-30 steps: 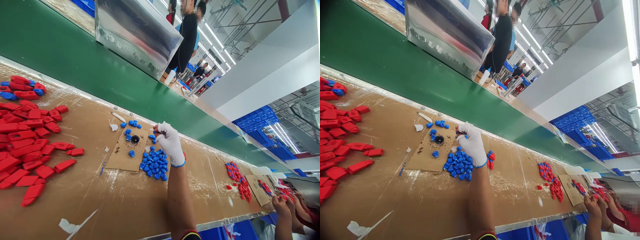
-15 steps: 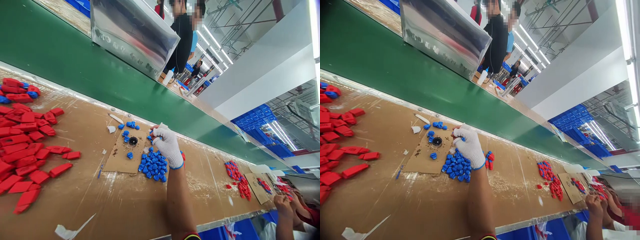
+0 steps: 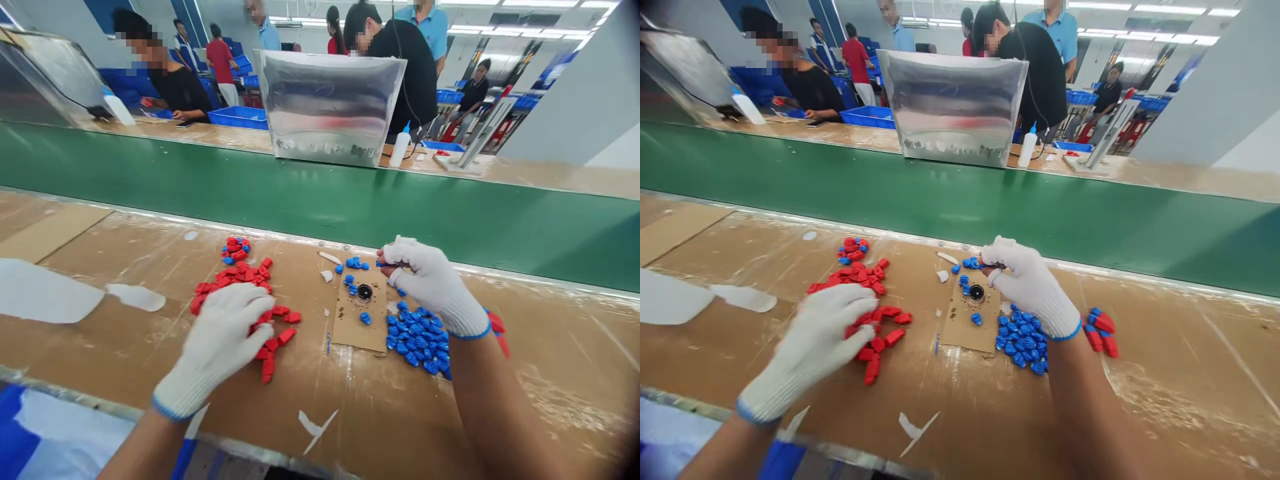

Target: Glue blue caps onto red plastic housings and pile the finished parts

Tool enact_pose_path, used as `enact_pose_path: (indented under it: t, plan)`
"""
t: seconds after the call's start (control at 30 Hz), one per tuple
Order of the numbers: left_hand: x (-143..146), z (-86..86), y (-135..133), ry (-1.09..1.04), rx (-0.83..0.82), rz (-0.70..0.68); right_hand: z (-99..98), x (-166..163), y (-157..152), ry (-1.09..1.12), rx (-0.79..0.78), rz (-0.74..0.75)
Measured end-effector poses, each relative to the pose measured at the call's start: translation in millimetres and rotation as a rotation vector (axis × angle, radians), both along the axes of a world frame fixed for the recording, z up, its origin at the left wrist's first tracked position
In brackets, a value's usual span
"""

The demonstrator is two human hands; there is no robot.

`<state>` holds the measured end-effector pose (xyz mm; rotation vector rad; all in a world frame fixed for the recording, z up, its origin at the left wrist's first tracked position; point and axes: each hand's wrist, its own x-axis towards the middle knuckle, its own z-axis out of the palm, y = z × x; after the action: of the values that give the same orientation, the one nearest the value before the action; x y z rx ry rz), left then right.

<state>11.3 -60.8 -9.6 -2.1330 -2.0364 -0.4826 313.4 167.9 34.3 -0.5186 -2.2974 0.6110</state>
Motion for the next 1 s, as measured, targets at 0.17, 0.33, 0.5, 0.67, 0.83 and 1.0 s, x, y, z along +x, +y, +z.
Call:
enact_pose_path:
  t: [0.17, 0.33, 0.5, 0.67, 0.83, 1.0]
  plan:
    - [19.2, -8.7, 35.6, 0.142, -0.269, -0.067, 1.4, 2.9, -5.5, -0.036, 0.029, -0.013]
    - [21.6, 9.9, 67.6, 0.154, -0.241, -0.120, -4.3, 8.0, -5.2, -0.177, -0.059, -0.012]
    - [39.8, 28.9, 86.3, -0.416, 0.116, 0.017, -16.2, -2.2, -6.7, -0.337, -0.142, -0.030]
    - [62.1, -5.1, 94.9, -0.948, 0.288, 0.063, -20.8, -6.0, -8.6, -0.498, -0.143, -0.048]
    - [58.3, -24.5, 98.3, -1.278, 0.289, 0.059, -19.3, -8.2, -9.1, -0.598, -0.099, -0.063]
    - [51.5, -22.4, 100.4, -1.356, 0.317, 0.068, -26.6, -9.1, -7.0, -0.575, -0.066, -0.068]
